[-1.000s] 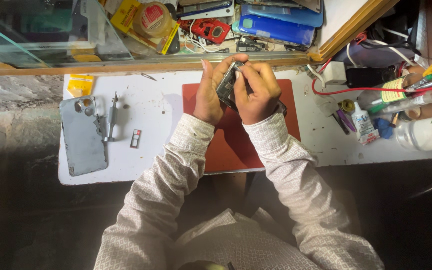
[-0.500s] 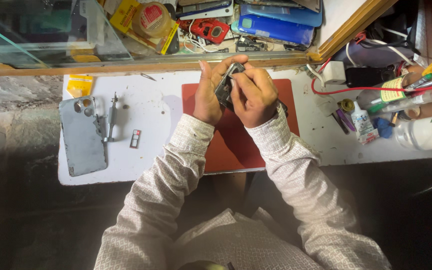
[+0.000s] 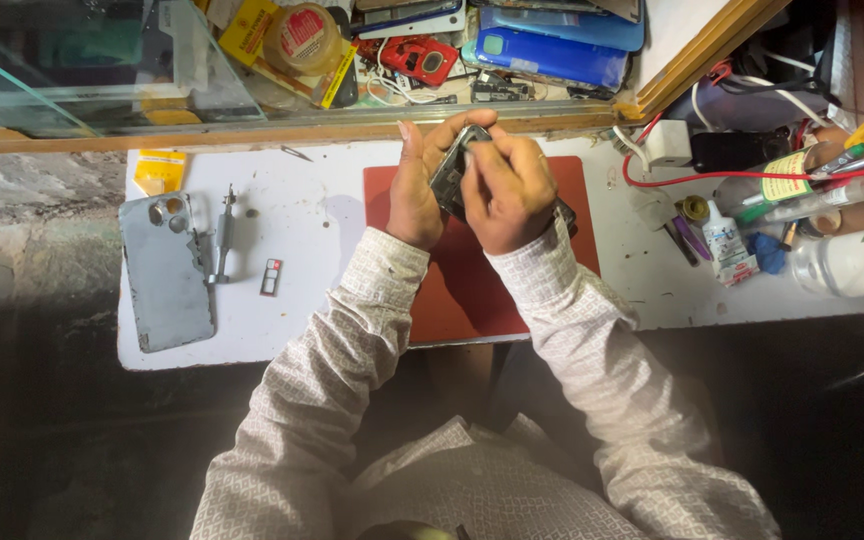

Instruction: The person uses a small metal tool to carefully pry and separate the back cover from a smartphone. They work around the camera module and along the edges, gradually lifting the cover while holding the phone steady.

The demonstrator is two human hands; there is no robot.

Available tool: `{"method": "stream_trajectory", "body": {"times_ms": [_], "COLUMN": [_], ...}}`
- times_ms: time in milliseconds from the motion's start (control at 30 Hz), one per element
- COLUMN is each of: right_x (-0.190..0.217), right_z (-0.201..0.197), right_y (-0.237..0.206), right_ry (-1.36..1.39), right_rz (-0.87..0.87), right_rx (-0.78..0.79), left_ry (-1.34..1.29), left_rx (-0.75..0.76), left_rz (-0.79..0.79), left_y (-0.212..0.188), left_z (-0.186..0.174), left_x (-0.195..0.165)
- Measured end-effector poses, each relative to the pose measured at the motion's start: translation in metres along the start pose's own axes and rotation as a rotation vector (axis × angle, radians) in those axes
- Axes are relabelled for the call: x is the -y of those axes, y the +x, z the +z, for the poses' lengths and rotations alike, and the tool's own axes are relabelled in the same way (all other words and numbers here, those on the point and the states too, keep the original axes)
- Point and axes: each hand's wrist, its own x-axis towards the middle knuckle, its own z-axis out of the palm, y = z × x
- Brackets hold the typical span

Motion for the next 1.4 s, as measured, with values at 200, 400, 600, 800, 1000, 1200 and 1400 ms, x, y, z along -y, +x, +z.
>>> {"method": "stream_trajectory", "body": {"times_ms": [200,400,600,800,1000,1200,1400], "right_x": [0.0021,-0.0002,0.0026,0.0002,0.0015,0.0033,0.0016], "right_z": [-0.0015,-0.0001,-0.004,-0.0044,-0.0051,-0.007,-0.008], "right_y": [-0.0007,0.0034,0.0008,0.0046,0.0044,0.0044,0.0042], "right_ry": [0.011,-0.005,0.017,-0.025,-0.02,0.0,-0.013], "right_rz": [-0.051,0.107,-0.106,0.023,-0.031,-0.084,0.017], "right_rx": [-0.031,-0.044,0.058,0.003,-0.008,0.03,0.018], "left_ry": [0.003,0.049,-0.029,0.035,0.076,-0.001,0.071], "left_rx": [0.048,0.011,0.06,0.008,0.003,0.061,0.004], "left_rz": [0.004,0.011,0.066,0.027,0.057,0.06,0.05], "left_y": [0.0043,0.0011,0.0053,0.001,0.0037,0.0023,0.0026], "left_z": [0.0029,0.003,0.0011,-0.0007,0.0006,-0.0003,-0.0001], "left_x": [-0.002,-0.0004,0.0041,0.0039,0.005,0.0044,0.0047]}}
